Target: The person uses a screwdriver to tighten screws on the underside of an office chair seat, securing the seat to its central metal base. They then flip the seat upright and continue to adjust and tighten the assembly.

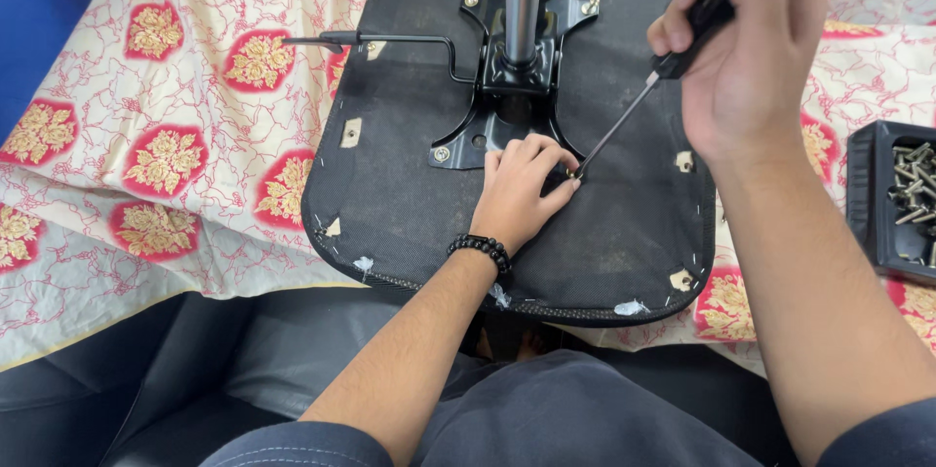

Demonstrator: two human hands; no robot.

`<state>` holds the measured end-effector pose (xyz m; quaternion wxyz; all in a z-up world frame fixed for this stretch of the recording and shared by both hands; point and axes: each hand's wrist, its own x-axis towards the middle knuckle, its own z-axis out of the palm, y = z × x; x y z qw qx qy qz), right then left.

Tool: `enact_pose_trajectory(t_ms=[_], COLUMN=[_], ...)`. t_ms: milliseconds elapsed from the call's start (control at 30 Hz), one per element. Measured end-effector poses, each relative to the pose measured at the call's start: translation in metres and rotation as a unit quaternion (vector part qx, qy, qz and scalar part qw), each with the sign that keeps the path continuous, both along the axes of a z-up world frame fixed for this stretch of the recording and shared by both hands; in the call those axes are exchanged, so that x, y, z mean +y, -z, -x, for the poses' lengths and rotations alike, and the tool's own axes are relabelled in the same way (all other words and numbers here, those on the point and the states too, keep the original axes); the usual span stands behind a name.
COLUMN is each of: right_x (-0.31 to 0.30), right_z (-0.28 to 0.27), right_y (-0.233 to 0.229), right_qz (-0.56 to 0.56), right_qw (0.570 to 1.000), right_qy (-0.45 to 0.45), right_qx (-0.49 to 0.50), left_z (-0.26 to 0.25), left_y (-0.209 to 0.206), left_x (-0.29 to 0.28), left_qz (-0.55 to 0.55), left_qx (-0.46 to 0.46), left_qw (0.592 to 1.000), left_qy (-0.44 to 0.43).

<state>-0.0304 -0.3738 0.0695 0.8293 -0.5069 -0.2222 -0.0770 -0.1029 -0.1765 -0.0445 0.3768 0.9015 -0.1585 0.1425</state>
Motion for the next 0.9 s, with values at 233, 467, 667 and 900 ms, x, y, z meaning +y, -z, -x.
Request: enact_pose_trajectory(t_ms=[233,467,667,900], right_x=[-0.011,0.005,0.034,0.042], right_z=[-0.01,-0.002,0.023,0.036], right_y=[0.02,0.01,0.028,0.053], right_qz=[-0.012,-0.01,-0.025,0.017], right_qw=[1.0,1.0,0.999,0.996], right_qy=[0.012,0.012,-0.032,-0.039], right_qx=[-0.018,0.0,0.0,0.078], left_z=[0.001,0.001,0.0,0.0], left_y=[-0.003,-0.007,-0.004,0.001], left_x=[0.0,-0.003,-0.006,-0.008], left_qz=[0.005,-0.014,-0.042,-0.065], left_qx=[0.02,-0.026,-0.08,-0.095], left_qw=[1.0,0.999,0.996,0.993], left_qy=[-0.011,-0.014,-0.025,-0.038])
